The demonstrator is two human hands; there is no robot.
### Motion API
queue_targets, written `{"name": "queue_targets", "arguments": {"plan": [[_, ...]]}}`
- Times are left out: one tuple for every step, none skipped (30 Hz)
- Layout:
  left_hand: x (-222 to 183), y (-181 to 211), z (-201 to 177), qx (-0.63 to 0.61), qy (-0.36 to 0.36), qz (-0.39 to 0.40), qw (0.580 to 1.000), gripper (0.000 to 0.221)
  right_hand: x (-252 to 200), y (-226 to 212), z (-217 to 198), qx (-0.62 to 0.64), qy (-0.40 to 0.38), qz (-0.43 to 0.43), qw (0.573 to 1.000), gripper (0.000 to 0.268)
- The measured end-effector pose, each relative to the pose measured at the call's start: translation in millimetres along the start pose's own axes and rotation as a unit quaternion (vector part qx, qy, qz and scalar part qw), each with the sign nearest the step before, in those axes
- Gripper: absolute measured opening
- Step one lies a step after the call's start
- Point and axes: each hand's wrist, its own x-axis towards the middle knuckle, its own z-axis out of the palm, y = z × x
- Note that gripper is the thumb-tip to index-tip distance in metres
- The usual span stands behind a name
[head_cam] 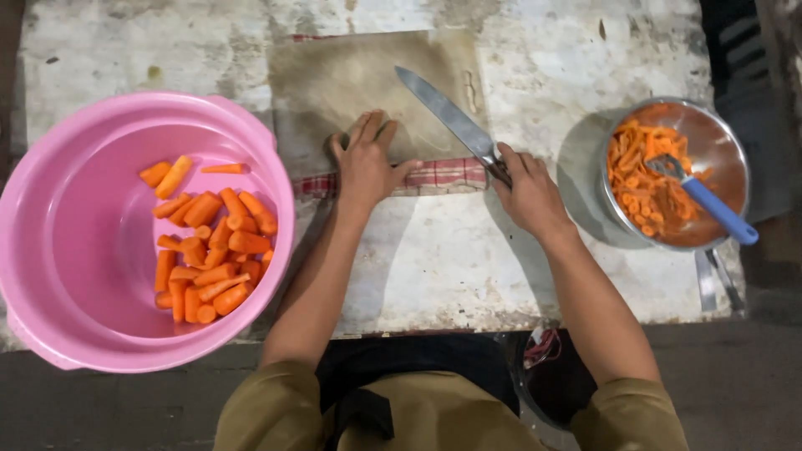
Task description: Peeling carrots with a peeler and then chopping them into pieces with a knife on a cutting board before transferring them to a bowl.
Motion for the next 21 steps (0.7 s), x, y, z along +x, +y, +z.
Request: {"name": "queue_targets", "arguments": {"plan": [[0, 0, -15, 0.000, 0.007, -0.004, 1.000, 0.076, 2, 2, 0, -0.004, 0.001, -0.007, 1.000, 0.055], [-1, 0, -30, -0.014, 0.092, -0.044, 0.995, 0.071, 4, 5, 0, 0.012, 0.001, -0.010, 1.000, 0.053], [-5, 1, -43, -0.028, 0.171, -0.082, 0.981, 0.066, 2, 8, 2, 0.031, -0.002, -0.007, 0.999, 0.052], [-8, -7, -44, -0.028, 0.173, -0.083, 0.981, 0.066, 7, 18, 9, 0.030, -0.003, -0.009, 0.999, 0.052], [-12, -16, -45, -0.003, 0.150, -0.170, 0.974, 0.080, 13, 27, 16, 0.107, 0.026, 0.021, 0.994, 0.043], [-17, -25, -44, 0.021, 0.126, -0.256, 0.958, 0.096, 19, 37, 24, 0.182, 0.055, 0.051, 0.980, 0.038], [-19, -27, -46, 0.023, 0.125, -0.261, 0.957, 0.096, 30, 36, 26, 0.182, 0.049, 0.049, 0.981, 0.038], [-20, -29, -47, 0.037, 0.114, -0.282, 0.952, 0.098, 40, 34, 28, 0.215, 0.068, 0.070, 0.972, 0.027], [-22, -33, -49, 0.053, 0.102, -0.301, 0.947, 0.101, 50, 31, 32, 0.250, 0.088, 0.091, 0.960, 0.022], [-22, -32, -50, 0.056, 0.100, -0.304, 0.946, 0.101, 64, 37, 41, 0.252, 0.084, 0.091, 0.960, 0.022], [-21, -30, -50, 0.031, 0.099, -0.303, 0.947, 0.096, 77, 44, 49, 0.264, 0.084, 0.104, 0.955, 0.026], [-20, -27, -50, 0.005, 0.098, -0.302, 0.948, 0.092, 90, 50, 56, 0.276, 0.085, 0.116, 0.950, 0.031], [-20, -27, -53, 0.006, 0.099, -0.302, 0.948, 0.092, 89, 39, 55, 0.277, 0.085, 0.115, 0.950, 0.031], [-21, -26, -55, -0.012, 0.102, -0.301, 0.948, 0.091, 88, 27, 53, 0.253, 0.081, 0.116, 0.957, 0.037], [-23, -24, -56, -0.031, 0.103, -0.300, 0.948, 0.090, 83, 17, 53, 0.229, 0.077, 0.119, 0.963, 0.045], [-21, -28, -52, -0.031, 0.101, -0.300, 0.948, 0.090, 84, 11, 52, 0.229, 0.077, 0.120, 0.963, 0.045], [-22, -29, -46, 0.003, 0.101, -0.292, 0.951, 0.090, 80, 7, 53, 0.175, 0.076, 0.092, 0.977, 0.046], [-24, -31, -40, 0.037, 0.101, -0.283, 0.953, 0.089, 77, 3, 54, 0.120, 0.074, 0.064, 0.988, 0.047], [-28, -32, -36, 0.036, 0.100, -0.282, 0.953, 0.089, 70, 3, 53, 0.120, 0.074, 0.066, 0.988, 0.047], [-32, -33, -33, 0.032, 0.106, -0.272, 0.956, 0.089, 63, 3, 52, 0.106, 0.058, 0.074, 0.990, 0.047], [-34, -37, -33, 0.031, 0.116, -0.261, 0.958, 0.089, 60, 0, 51, 0.095, 0.042, 0.079, 0.991, 0.047]]}}
